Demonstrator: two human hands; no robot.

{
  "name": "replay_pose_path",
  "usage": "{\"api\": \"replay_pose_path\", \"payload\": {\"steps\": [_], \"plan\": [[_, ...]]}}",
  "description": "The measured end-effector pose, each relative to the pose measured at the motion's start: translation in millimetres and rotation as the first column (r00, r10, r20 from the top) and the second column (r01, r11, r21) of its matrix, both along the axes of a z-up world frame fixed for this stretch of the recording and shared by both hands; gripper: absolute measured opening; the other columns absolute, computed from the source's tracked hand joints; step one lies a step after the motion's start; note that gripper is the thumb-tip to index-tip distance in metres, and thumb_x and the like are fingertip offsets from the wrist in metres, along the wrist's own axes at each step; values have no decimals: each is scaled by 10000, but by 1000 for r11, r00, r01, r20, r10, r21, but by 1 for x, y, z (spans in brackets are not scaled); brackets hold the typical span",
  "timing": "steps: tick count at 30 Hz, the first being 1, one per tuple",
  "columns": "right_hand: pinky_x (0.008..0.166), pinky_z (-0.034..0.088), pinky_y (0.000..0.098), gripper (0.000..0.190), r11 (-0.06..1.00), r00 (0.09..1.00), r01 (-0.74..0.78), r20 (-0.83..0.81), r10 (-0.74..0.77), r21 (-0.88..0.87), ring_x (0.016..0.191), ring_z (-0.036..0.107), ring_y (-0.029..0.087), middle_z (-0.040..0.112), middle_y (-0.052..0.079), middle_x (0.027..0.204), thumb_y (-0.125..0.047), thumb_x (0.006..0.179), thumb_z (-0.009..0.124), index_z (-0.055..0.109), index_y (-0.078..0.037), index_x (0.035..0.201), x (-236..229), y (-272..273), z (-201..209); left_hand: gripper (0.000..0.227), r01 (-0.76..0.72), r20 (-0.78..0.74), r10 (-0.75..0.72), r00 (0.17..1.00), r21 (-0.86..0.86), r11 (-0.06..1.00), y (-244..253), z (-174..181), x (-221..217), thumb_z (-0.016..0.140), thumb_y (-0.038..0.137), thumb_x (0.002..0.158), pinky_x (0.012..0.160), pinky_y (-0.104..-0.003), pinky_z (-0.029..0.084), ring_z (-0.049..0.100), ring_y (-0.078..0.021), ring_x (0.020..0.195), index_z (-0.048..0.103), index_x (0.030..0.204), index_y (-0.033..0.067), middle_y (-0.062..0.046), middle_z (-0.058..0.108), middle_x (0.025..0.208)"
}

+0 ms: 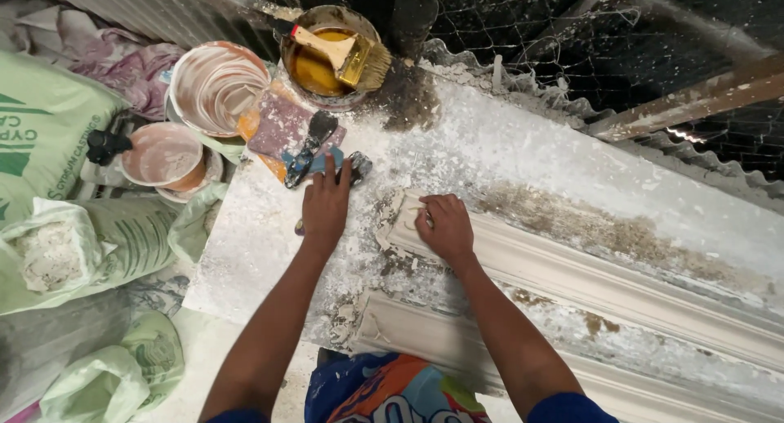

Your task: Cleaning and shaping decorative plaster molding pieces using a manual scraper on a workshop bench.

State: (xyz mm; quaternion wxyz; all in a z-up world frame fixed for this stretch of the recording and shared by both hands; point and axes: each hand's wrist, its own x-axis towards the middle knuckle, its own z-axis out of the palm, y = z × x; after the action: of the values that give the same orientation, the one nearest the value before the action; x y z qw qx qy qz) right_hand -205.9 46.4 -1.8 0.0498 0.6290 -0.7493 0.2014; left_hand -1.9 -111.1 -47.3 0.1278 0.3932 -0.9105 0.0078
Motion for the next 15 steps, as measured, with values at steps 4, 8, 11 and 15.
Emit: {"api": "replay_pose_path", "payload": {"steps": [4, 8, 11, 15], "plan": [[731, 479, 369, 209, 1000, 1000, 17, 10, -17, 25, 879, 643, 236, 721, -12, 982, -234, 907, 634, 554, -156, 730, -2, 4, -8, 522, -28, -80, 72, 994, 452, 891, 36, 30, 13, 483, 114, 1058, 702, -502, 631, 721, -386, 959, 377, 1566, 168, -186, 519, 1387], [775, 500, 405, 177, 995, 996, 28, 85, -37, 96, 909, 662, 276, 719, 50, 974, -267, 962, 607, 639, -130, 854, -8, 5, -10, 445, -23, -225, 420, 879, 860, 509, 88, 27, 37, 341, 407, 1124, 685, -558, 590, 700, -498, 885, 438, 1459, 131, -152, 534, 1261], [827, 508, 422, 199, 993, 978, 17, 204, -41, 120, 935, 666, 301, 715, 78, 982, -286, 997, 583, 670, -120, 931, -4, 16, 0, 433, 22, -260, 584, 769, 924, 382, 134, 51, 65, 349, 416, 1132, 626, -456, 558, 713, -409, 852, 561, 1290, 72, -141, 599, 1043], [801, 529, 437, 155, 996, 854, 81, 513, -85, 30, 936, 643, 360, 661, 137, 1067, -204, 1019, 534, 636, -120, 1099, -3, 17, 7, 419, 39, -219, 747, 628, 967, 250, 172, 88, 88, 424, 442, 1117, 582, -361, 529, 712, -211, 641, 631, 960, 112, -55, 674, 691]]}}
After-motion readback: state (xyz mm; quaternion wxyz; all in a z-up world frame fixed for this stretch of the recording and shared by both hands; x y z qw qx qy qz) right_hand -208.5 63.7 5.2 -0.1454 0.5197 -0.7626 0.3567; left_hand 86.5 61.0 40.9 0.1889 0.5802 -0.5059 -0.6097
